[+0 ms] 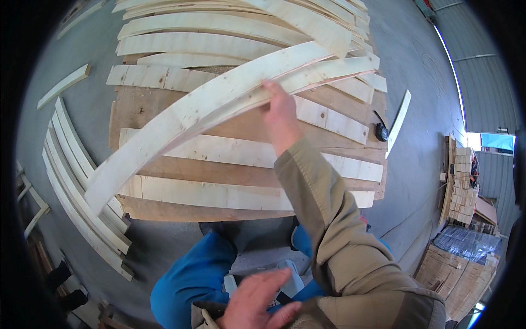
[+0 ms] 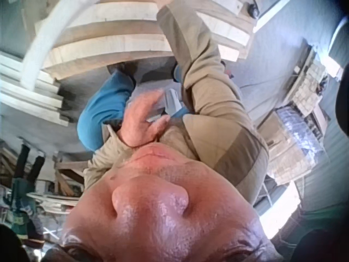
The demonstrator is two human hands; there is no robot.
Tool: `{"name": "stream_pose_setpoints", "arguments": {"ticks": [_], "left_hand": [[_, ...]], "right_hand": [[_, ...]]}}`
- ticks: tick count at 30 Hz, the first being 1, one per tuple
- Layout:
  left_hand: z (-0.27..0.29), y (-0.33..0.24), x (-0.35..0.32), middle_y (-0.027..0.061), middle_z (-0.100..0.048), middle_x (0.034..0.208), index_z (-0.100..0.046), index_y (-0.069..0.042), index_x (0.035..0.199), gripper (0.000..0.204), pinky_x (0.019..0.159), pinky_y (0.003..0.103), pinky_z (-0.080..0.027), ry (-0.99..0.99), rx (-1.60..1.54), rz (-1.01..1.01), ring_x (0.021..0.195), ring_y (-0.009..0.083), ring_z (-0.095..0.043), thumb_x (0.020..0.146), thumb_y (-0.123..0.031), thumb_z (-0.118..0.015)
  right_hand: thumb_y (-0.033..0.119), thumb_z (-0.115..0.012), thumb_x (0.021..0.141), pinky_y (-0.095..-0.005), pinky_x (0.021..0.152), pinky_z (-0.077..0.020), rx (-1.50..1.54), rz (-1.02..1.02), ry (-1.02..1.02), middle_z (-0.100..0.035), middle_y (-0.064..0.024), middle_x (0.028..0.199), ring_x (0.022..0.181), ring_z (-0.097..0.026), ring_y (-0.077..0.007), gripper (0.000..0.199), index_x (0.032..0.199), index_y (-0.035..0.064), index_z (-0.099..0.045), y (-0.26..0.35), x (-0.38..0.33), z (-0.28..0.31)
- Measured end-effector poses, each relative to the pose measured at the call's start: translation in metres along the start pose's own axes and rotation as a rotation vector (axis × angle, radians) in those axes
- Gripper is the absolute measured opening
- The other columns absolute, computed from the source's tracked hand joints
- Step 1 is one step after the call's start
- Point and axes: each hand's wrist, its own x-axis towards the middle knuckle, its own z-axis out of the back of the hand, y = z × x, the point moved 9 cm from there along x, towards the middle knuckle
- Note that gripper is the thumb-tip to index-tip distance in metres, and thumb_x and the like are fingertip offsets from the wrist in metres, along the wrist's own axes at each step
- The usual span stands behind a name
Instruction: The person arranges thin wooden planks on a workbench, uses a red pneumatic nail gun to fasten them, and stacks the finished pieces. The person also uses a tape measure to check dimensions.
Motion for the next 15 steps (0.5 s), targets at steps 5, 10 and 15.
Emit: {"name": "stream_pose_setpoints", "arguments": {"ticks": [5, 10, 15], "left_hand": [[0.048, -0.035, -0.016, 0.0244, -0.059, 0.145, -0.061, 0.001, 0.141, 0.075, 0.117, 0.060, -0.039, -0.431, 0.689, -0.223, 0.132, 0.0452, -0.055, 0.078, -0.031, -0.088], [0.089, -0.045, -0.026, 0.0229, -0.043, 0.164, -0.047, -0.010, 0.158, 0.102, 0.126, 0.061, -0.028, -0.618, 1.132, -0.042, 0.156, 0.0474, -0.035, 0.067, -0.021, -0.094], [0.110, -0.008, -0.025, 0.0213, -0.040, 0.166, -0.041, -0.013, 0.162, 0.111, 0.126, 0.059, -0.030, -0.415, 1.281, 0.257, 0.156, 0.0429, -0.036, 0.066, -0.020, -0.097]], "right_hand": [[0.003, -0.078, 0.088, -0.0339, 0.072, -0.0573, 0.034, -0.025, 0.014, -0.071, -0.0091, 0.103, 0.089, -0.071, -0.0212, 0.027, 0.112, -0.0018, -0.068, -0.006, -0.075, 0.004], [0.004, -0.077, 0.089, -0.0348, 0.073, -0.0580, 0.030, -0.044, 0.060, -0.071, -0.0127, 0.102, 0.088, -0.071, -0.0231, 0.028, 0.113, -0.0063, -0.067, 0.015, -0.134, 0.006], [0.004, -0.076, 0.090, -0.0393, 0.077, -0.0621, 0.044, -0.054, 0.101, -0.072, -0.0164, 0.106, 0.090, -0.073, -0.0271, 0.030, 0.116, -0.0091, -0.067, 0.027, -0.172, 0.007]]}}
